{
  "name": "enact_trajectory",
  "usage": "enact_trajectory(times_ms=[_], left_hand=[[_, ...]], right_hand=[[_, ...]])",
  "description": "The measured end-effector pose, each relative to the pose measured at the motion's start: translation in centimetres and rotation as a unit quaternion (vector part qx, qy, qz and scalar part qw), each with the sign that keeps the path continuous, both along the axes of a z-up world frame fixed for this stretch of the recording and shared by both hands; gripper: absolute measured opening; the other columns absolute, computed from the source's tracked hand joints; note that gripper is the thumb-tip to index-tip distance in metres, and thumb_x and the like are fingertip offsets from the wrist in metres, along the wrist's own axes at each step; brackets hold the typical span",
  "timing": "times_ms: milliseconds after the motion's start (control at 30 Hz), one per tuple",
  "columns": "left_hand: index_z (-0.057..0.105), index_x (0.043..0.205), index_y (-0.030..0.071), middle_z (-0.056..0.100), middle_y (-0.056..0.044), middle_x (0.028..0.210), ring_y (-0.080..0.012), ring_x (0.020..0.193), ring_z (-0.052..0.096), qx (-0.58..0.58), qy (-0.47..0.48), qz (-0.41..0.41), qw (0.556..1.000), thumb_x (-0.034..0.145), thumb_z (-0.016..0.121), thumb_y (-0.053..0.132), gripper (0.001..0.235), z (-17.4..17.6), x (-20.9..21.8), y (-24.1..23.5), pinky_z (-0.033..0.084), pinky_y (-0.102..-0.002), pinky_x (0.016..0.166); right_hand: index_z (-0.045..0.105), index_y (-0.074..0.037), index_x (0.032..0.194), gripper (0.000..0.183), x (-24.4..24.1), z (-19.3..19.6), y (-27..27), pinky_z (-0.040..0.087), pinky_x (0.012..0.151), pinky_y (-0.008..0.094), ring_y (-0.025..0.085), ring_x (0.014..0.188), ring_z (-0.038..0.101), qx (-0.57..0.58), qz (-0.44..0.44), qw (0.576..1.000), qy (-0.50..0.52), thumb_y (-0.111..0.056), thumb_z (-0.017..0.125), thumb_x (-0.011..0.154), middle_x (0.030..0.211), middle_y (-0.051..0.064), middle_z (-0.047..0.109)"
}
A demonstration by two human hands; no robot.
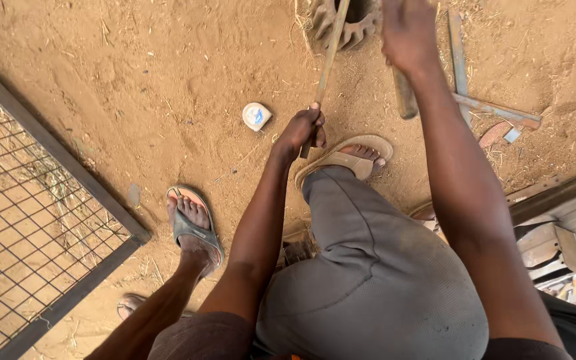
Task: The person uses a hammer and a metal rod to strike a metal gear component resting on the ground. They repeatedly hit the rod to adjust or shape the gear while another person stands nearby.
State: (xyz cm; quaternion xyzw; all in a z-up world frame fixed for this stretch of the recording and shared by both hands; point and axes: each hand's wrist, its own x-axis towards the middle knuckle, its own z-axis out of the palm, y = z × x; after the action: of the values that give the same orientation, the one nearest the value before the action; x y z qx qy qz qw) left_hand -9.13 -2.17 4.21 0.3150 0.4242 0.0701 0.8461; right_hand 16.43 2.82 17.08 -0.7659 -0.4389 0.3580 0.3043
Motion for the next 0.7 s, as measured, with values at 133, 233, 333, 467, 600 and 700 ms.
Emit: enact_trajectory(times_ms=[133, 233, 333, 467, 600, 700], left_hand=[[0.048, 0.081, 0.01, 0.055, -0.011, 0.055, -0.0223, 0.048, 0.054, -0.001, -0.03, 0.012, 0.999, 0.112, 0.032, 0.045, 0.049, 0.0, 0.2, -0.1, 0.054, -0.04, 0.06], [0.048, 0.083, 0.011, 0.056, -0.009, 0.059, -0.0203, 0.051, 0.058, 0.002, 0.05, -0.013, 0.999, 0.111, 0.031, 0.044, 0.046, 0.4, -0.3, -0.2, 0.046, -0.036, 0.055], [0.054, 0.101, 0.022, 0.063, -0.007, 0.067, -0.017, 0.054, 0.06, 0.025, 0.127, 0.006, 0.992, 0.106, 0.039, 0.04, 0.024, -0.1, 0.0, -0.3, 0.053, -0.036, 0.053], [0.057, 0.109, -0.004, 0.065, -0.009, 0.076, -0.017, 0.062, 0.062, 0.147, 0.051, 0.055, 0.986, 0.114, 0.05, 0.026, 0.031, -1.9, -0.8, -0.9, 0.053, -0.034, 0.056], [0.06, 0.123, 0.001, 0.066, -0.008, 0.078, -0.017, 0.063, 0.063, 0.097, 0.03, 0.083, 0.991, 0.108, 0.053, 0.018, 0.024, -3.6, -1.6, 0.0, 0.054, -0.033, 0.056], [0.058, 0.129, 0.004, 0.066, -0.008, 0.089, -0.0167, 0.074, 0.065, 0.065, 0.012, 0.095, 0.993, 0.108, 0.055, 0.017, 0.025, -3.2, -1.8, -0.2, 0.06, -0.033, 0.065]], right_hand=[[0.05, -0.003, 0.133, 0.042, 0.4, -0.5, -0.5, 0.053, 0.046, 0.032, 0.012, 0.053, 0.059, -0.114, -0.039, 0.988, 0.102, -0.04, 0.043, 0.114, 0.072, 0.004, 0.059], [0.052, -0.007, 0.132, 0.04, 0.9, -1.8, -3.8, 0.052, 0.046, 0.03, 0.01, 0.052, 0.055, -0.116, -0.114, 0.961, 0.224, -0.04, 0.041, 0.113, 0.073, 0.001, 0.059], [0.057, -0.004, 0.124, 0.038, 0.6, -5.6, -10.3, 0.047, 0.044, 0.03, 0.011, 0.05, 0.055, -0.081, -0.208, 0.943, 0.247, -0.039, 0.047, 0.111, 0.07, 0.003, 0.058], [0.058, -0.002, 0.127, 0.035, 0.7, -11.8, -18.3, 0.051, 0.064, 0.045, 0.028, 0.075, 0.059, -0.064, -0.199, 0.977, 0.037, -0.031, 0.058, 0.107, 0.091, 0.016, 0.061], [0.056, 0.002, 0.136, 0.047, 0.7, -12.9, -20.2, 0.054, 0.081, 0.058, 0.045, 0.099, 0.061, -0.108, -0.165, 0.936, -0.291, -0.02, 0.067, 0.096, 0.114, 0.029, 0.061], [0.054, -0.002, 0.148, 0.057, -0.2, -10.5, -17.0, 0.046, 0.109, 0.055, 0.035, 0.132, 0.052, 0.123, -0.1, 0.929, -0.335, -0.011, 0.068, 0.093, 0.141, 0.021, 0.054]])
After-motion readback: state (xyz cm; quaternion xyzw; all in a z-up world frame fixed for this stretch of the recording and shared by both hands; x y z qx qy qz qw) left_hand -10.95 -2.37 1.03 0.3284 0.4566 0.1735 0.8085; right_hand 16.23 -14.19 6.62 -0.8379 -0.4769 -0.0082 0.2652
